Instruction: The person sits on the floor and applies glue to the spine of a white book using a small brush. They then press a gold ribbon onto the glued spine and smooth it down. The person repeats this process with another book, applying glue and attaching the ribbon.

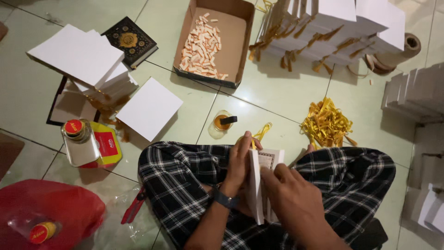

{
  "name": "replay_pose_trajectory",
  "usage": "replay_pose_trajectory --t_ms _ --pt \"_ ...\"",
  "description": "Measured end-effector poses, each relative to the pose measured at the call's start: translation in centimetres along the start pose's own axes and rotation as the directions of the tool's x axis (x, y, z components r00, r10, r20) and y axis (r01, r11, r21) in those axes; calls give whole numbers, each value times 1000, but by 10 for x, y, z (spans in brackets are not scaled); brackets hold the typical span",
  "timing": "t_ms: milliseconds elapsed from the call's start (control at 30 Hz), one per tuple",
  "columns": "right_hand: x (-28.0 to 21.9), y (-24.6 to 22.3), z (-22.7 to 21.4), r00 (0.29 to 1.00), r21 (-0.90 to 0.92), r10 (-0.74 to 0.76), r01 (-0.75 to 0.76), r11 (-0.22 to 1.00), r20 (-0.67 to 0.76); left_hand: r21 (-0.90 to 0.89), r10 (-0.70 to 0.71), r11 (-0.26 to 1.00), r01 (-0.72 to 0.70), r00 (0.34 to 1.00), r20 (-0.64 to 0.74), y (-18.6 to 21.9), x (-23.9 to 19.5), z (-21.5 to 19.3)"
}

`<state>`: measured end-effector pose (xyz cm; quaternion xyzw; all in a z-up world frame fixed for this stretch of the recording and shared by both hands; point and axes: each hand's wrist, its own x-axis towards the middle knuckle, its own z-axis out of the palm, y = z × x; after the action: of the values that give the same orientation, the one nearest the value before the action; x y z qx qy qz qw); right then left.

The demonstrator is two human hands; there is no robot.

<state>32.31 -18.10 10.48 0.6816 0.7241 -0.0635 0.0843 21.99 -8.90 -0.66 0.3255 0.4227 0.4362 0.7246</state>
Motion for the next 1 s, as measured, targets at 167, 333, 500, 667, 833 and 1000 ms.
replay_pose_trajectory --t_ms 167,333,500,667,833,1000 --pt "-31 7 21 993 -10 -105 106 994 48 50 64 997 -60 995 -80 2 -2 7" --pt "-55 -2 31 993 -3 -117 117 993 -20 -17 17 1000 -20 990 -138 -3 -4 5" --pt "-81 -9 31 990 108 -41 56 993 -136 -3 -148 988 156 935 -323 -2 6 5" --pt "-86 -13 29 877 284 -7 163 945 -481 -191 -362 931 310 844 -397 -1 13 11" --pt "-82 -19 34 850 442 146 110 890 -506 -301 -473 878 373 776 -416 -38 28 4" --pt "-95 -13 76 909 567 261 -35 823 -324 -478 -551 800 364 761 -343 -41 28 -2"
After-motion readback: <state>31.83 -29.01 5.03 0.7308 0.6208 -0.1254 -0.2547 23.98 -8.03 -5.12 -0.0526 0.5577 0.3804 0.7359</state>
